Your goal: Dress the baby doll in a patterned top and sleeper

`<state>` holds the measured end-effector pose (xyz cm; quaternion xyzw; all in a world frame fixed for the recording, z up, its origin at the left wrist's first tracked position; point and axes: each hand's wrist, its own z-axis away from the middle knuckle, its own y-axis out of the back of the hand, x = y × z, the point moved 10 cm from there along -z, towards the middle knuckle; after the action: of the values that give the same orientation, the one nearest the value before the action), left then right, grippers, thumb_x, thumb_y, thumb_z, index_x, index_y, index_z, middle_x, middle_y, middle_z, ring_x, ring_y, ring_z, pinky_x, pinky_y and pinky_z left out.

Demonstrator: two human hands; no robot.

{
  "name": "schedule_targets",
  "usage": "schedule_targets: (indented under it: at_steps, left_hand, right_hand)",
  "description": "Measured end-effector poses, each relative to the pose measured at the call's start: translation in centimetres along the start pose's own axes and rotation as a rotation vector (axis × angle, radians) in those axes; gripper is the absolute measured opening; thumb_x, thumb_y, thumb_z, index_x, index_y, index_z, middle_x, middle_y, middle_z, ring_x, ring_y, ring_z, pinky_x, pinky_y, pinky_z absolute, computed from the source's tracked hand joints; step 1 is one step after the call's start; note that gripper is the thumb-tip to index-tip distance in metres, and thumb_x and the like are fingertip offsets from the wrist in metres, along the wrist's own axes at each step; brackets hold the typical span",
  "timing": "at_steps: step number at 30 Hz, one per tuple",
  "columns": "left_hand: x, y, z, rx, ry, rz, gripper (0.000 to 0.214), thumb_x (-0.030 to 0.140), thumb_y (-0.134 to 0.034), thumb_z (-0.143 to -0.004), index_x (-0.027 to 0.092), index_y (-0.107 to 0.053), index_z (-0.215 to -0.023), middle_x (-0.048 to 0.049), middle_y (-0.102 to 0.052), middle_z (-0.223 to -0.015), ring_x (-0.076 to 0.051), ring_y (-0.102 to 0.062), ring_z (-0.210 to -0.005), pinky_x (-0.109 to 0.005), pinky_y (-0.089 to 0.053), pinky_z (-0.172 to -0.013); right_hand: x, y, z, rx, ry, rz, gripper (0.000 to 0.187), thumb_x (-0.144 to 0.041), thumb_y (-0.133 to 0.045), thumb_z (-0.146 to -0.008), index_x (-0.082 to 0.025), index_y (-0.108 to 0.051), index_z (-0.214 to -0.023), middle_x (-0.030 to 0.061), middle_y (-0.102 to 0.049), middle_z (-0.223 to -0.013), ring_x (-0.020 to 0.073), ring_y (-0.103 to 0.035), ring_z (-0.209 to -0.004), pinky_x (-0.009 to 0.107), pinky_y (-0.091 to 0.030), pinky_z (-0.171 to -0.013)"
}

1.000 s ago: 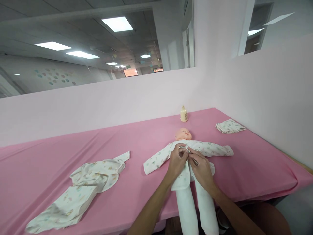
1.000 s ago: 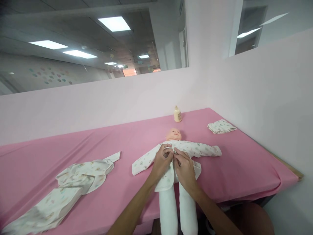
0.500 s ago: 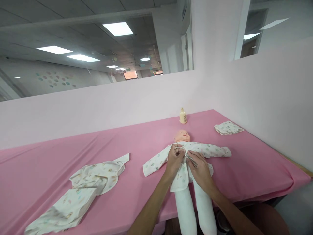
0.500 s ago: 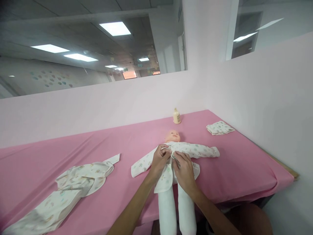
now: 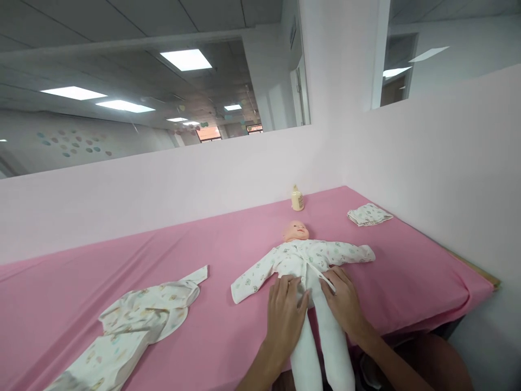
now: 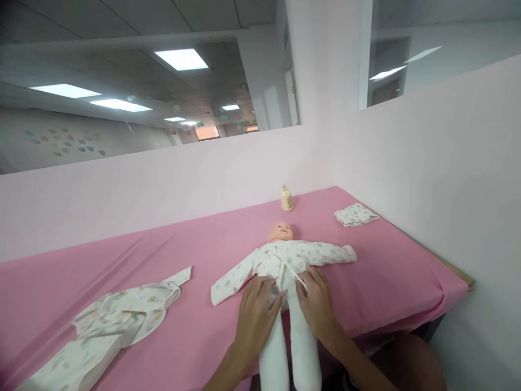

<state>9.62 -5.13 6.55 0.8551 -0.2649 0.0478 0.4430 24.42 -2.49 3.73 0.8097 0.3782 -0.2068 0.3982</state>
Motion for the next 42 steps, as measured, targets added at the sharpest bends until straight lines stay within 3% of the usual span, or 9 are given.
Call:
schedule_targets:
  at_steps: [7,14,17,22,28,35,38,42]
  left_hand:
    - [1.8,-0.2,-0.7,0.113,-0.229,-0.281,0.02,0.007,-0.042,-0.091,0.018,-0.058,-0.089,-0.0026,-0.062,-0.077,-0.019,-0.056,-0.073,-0.035,-0.046,-0.072]
    - [1.1,-1.0,-1.5,0.016,-0.233,-0.25,0.025,0.008,-0.038,-0.092,0.016,-0.058,-0.105,-0.0045,-0.065,-0.081,-0.019,-0.057,-0.073,-0.033,-0.047,-0.07]
    - [1.1,-1.5,-1.7,-0.019,-0.255,-0.268,0.026,0.006,-0.036,-0.092,0.016,-0.059,-0.1,-0.006,-0.065,-0.083,-0.02,-0.057,-0.073,-0.034,-0.046,-0.07]
    - [0.0,-1.5,-2.3,-0.077,-0.133,-0.151,0.027,0.011,-0.032,-0.094,0.019,-0.058,-0.087,-0.0055,-0.064,-0.081,-0.019,-0.057,-0.073,-0.033,-0.045,-0.07]
    - [-2.3,-1.6,-2.4,-0.153,0.123,0.185,0.028,0.022,-0.033,-0.096,0.019,-0.055,-0.113,-0.0068,-0.068,-0.098,-0.021,-0.061,-0.088,-0.036,-0.047,-0.077]
    - [-4.0,-1.1,-2.5,-0.161,0.358,0.434,0.02,0.026,-0.043,-0.09,0.02,-0.061,-0.085,-0.0027,-0.067,-0.085,-0.02,-0.06,-0.08,-0.033,-0.045,-0.073]
    - [-3.7,-1.0,-2.4,-0.143,0.342,0.345,0.019,0.036,-0.051,-0.088,0.02,-0.061,-0.09,-0.0049,-0.065,-0.091,-0.022,-0.059,-0.086,-0.037,-0.046,-0.078]
    - [-2.3,-0.6,-2.4,-0.024,0.195,0.09,0.022,0.038,-0.056,-0.086,0.018,-0.058,-0.096,-0.0081,-0.061,-0.096,-0.026,-0.055,-0.094,-0.043,-0.045,-0.084]
  right_hand:
    - [-1.0,1.1,0.1,0.081,0.0,-0.083,0.019,-0.028,-0.046,-0.093,-0.022,-0.059,-0.08,0.005,-0.063,-0.079,0.0222,-0.057,-0.081,0.038,-0.046,-0.078]
    - [-1.0,0.1,0.0,0.016,-0.069,-0.215,0.019,-0.029,-0.046,-0.093,-0.022,-0.058,-0.081,0.005,-0.064,-0.084,0.0214,-0.058,-0.083,0.037,-0.045,-0.078]
    - [-1.1,-0.2,0.0,0.016,-0.074,-0.22,0.018,-0.027,-0.046,-0.092,-0.022,-0.058,-0.08,0.0041,-0.063,-0.083,0.0205,-0.057,-0.082,0.036,-0.045,-0.077]
    - [-1.1,-0.2,-0.1,0.018,-0.09,-0.217,0.017,-0.027,-0.048,-0.091,-0.022,-0.057,-0.077,0.0032,-0.063,-0.08,0.0201,-0.057,-0.079,0.035,-0.044,-0.075]
    - [-1.2,0.0,-0.4,0.022,-0.102,-0.21,0.02,-0.029,-0.047,-0.091,-0.022,-0.057,-0.075,0.0034,-0.063,-0.076,0.0207,-0.057,-0.076,0.033,-0.044,-0.07]
    - [-1.3,0.0,-0.3,0.019,-0.118,-0.217,0.018,-0.027,-0.048,-0.089,-0.022,-0.056,-0.074,0.0024,-0.061,-0.074,0.0202,-0.056,-0.074,0.032,-0.043,-0.068]
    - [-1.2,-0.2,-0.2,0.007,-0.123,-0.228,0.018,-0.027,-0.047,-0.09,-0.022,-0.056,-0.075,0.0027,-0.061,-0.075,0.0203,-0.055,-0.075,0.033,-0.042,-0.07]
    - [-1.3,-0.2,-0.2,0.015,-0.111,-0.23,0.019,-0.027,-0.047,-0.09,-0.021,-0.056,-0.075,0.0028,-0.061,-0.075,0.02,-0.055,-0.075,0.033,-0.043,-0.07]
